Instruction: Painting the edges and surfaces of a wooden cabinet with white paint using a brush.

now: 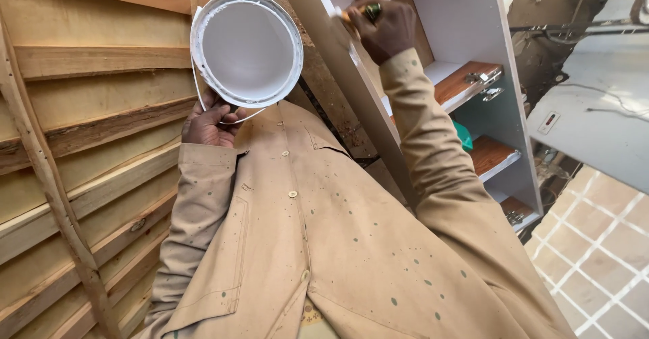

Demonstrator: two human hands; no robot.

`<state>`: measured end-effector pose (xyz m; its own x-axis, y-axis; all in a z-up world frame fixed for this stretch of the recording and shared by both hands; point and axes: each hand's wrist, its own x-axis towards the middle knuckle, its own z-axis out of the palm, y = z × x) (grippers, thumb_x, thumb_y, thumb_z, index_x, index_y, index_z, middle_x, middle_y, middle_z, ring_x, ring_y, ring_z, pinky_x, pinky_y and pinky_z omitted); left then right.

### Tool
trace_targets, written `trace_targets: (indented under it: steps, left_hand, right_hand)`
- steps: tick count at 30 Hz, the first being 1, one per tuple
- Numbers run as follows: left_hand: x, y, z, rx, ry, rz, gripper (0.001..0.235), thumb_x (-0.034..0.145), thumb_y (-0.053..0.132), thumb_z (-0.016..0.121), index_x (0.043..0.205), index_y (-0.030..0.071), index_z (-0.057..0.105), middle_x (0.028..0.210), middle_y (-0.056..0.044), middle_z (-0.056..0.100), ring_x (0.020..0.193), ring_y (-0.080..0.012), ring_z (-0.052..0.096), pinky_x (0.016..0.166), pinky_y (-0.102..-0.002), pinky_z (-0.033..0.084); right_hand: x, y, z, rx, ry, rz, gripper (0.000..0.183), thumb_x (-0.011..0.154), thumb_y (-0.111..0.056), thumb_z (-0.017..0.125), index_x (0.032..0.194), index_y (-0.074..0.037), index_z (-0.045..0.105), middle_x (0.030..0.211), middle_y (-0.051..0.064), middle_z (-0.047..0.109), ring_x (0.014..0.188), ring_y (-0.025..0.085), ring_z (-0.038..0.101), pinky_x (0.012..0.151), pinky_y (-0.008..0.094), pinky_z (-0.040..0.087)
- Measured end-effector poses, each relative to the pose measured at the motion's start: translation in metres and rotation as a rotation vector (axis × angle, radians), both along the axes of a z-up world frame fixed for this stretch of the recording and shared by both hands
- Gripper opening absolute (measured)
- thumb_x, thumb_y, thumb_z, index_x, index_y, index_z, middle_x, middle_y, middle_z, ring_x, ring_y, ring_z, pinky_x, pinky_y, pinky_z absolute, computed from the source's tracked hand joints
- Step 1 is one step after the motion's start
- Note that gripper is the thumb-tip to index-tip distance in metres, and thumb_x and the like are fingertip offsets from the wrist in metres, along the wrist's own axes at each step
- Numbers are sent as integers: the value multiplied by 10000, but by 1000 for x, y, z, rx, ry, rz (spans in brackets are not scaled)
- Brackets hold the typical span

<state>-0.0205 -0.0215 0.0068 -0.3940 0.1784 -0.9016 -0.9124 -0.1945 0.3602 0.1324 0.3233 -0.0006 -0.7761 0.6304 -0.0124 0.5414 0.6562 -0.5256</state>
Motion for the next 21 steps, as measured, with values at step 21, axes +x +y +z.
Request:
trace_targets:
  steps: [21]
  left_hand:
    - [5, -13, 0, 217, 13, -181, 535, 735, -122, 598, 1242, 39, 657, 662, -9, 599, 520, -103, 537, 732, -374, 637]
  right_hand:
    - [21, -21, 16, -25, 226, -46, 207, 976, -220, 820, 838, -68, 795, 658, 25, 687, 521, 133, 547, 464, 322, 429]
